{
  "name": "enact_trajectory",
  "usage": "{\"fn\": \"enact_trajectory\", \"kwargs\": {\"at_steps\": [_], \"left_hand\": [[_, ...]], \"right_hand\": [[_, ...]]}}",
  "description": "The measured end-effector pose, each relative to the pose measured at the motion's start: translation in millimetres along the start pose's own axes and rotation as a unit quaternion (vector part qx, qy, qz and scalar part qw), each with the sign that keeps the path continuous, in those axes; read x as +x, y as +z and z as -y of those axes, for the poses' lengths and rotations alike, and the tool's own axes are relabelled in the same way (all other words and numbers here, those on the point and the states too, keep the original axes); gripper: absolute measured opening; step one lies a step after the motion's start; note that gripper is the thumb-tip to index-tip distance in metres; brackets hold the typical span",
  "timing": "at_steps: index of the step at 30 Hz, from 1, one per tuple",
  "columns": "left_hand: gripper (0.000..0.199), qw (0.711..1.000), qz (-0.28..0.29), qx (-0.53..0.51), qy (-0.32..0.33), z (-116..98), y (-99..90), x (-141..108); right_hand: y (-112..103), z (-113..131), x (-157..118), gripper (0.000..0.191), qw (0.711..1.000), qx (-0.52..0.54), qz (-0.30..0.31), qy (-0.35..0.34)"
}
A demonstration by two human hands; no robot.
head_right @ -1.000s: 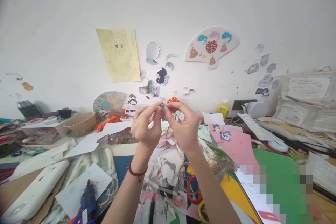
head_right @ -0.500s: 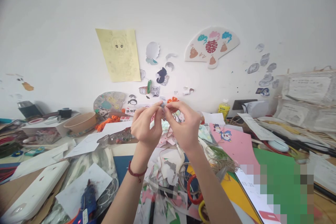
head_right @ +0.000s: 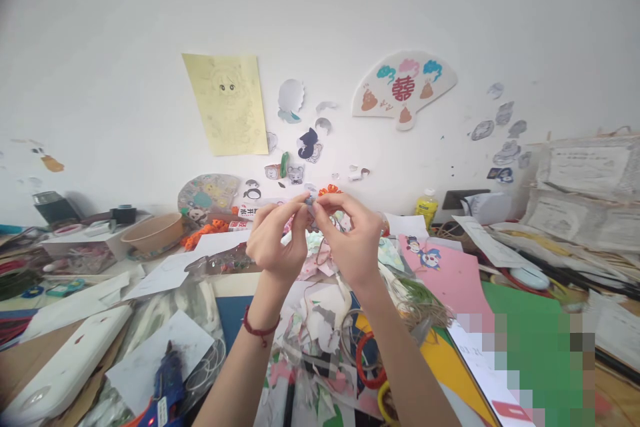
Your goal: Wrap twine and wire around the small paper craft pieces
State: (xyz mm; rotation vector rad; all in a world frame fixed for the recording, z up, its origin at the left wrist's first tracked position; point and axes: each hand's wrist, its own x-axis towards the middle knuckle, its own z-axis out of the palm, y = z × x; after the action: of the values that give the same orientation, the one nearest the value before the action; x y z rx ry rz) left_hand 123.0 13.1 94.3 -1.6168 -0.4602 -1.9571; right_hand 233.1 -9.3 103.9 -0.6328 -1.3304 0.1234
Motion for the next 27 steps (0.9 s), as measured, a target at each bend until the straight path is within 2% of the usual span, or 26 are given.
{"fn": "enact_trajectory", "kwargs": {"at_steps": [9, 16, 19, 24, 27], "left_hand": [[0.012, 0.996, 0.033, 0.069, 0.051, 2, -0.6, 0], [0.013, 0.993, 0.056, 0.082, 0.063, 1, -4.5, -3], [0.013, 0.993, 0.074, 0.081, 0.05, -3, -13.3, 1], [0.011, 0.99, 0.071, 0.119, 0.033, -15, -36.6, 6], [0.011, 0.986, 0.111, 0.125, -0.002, -25, -51.7, -1]], "right_hand": [[0, -3, -1, 0.004, 0.999, -0.032, 0.01, -0.024], [1, -2, -2, 0.007, 0.999, -0.028, 0.016, -0.009], [5, 4, -3, 0.011, 1.0, -0.012, 0.027, 0.008], [8, 25, -13, 0.014, 0.998, -0.001, 0.067, 0.02], [6, 30, -28, 0.014, 0.996, 0.019, 0.077, 0.05]]}}
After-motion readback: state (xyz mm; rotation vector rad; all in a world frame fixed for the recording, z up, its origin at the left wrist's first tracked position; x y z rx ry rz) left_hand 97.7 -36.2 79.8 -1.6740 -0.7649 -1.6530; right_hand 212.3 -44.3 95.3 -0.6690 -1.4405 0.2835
